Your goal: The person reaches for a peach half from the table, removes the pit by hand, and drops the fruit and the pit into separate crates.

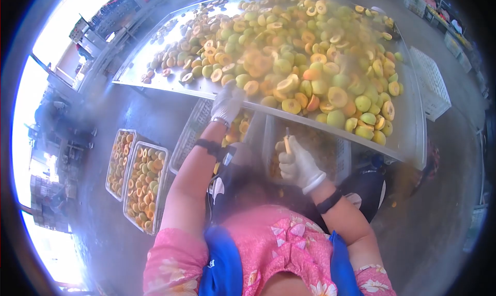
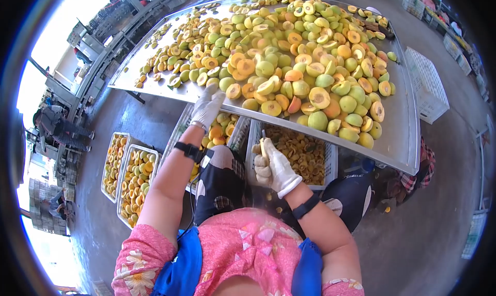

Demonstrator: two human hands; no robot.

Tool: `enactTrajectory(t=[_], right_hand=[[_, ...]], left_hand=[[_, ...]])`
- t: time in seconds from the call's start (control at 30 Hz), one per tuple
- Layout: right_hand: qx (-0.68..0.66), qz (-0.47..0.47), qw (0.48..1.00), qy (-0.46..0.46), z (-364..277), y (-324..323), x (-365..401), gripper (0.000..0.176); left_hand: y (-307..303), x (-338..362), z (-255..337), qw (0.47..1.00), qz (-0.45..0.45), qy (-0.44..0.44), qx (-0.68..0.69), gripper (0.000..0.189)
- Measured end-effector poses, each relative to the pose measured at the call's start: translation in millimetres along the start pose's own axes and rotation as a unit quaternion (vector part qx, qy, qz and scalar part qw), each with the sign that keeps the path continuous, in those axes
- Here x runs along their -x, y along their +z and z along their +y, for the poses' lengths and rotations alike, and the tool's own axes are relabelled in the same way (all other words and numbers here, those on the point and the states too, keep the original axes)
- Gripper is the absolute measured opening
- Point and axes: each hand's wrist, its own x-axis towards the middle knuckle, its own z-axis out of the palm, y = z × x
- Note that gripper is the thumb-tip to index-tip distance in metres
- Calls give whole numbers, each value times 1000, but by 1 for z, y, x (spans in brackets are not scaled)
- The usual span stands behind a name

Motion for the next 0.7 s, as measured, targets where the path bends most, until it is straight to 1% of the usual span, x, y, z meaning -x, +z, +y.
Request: enactTrajectory(t=[0.03,0.13,0.17,0.2,0.27,0.3,0.33,0.37,0.4,0.43,0.5,0.53,0.57,0.6,0.63,0.67,0.7], right_hand=[[24,3,1000,9,0,0,-1,42],[63,8,998,18,-2,3,-1,41],[87,19,996,19,-2,5,1,42],[111,31,993,20,-2,6,2,42],[117,35,992,16,-1,7,3,41],[131,46,990,10,-1,10,5,40],[145,56,988,4,-1,12,6,39],[144,56,988,3,0,12,6,39],[163,53,985,-19,0,13,4,36],[182,50,981,-41,0,13,3,33],[182,52,980,-57,0,8,-2,31],[180,55,980,-71,1,7,-4,30],[179,56,980,-72,1,9,-2,30],[212,69,970,-100,0,12,0,30],[245,82,958,-128,0,14,1,31],[243,85,958,-128,1,15,2,31],[273,86,945,-157,1,16,2,30]], left_hand=[[5,-8,7,1000,1,2,1,57],[18,-30,29,993,-60,65,-83,66],[21,-40,34,987,-111,36,-107,70],[24,-44,35,987,-114,38,-106,70],[24,-46,41,967,-167,33,-189,67],[12,-38,55,958,-190,70,-205,62],[3,-33,67,957,-191,72,-205,62],[-6,-29,78,950,-228,51,-208,60],[-10,-26,83,941,-263,30,-210,58],[-10,-24,82,941,-263,32,-211,58],[-3,-22,74,970,-183,-27,-158,46],[5,-19,62,970,-183,-25,-158,46],[16,-16,45,981,-160,-42,105,39],[15,-6,44,922,-126,-57,361,32],[19,5,46,858,-124,-79,493,22],[18,19,55,857,-127,-81,493,22],[18,31,63,800,-128,-119,574,21]])
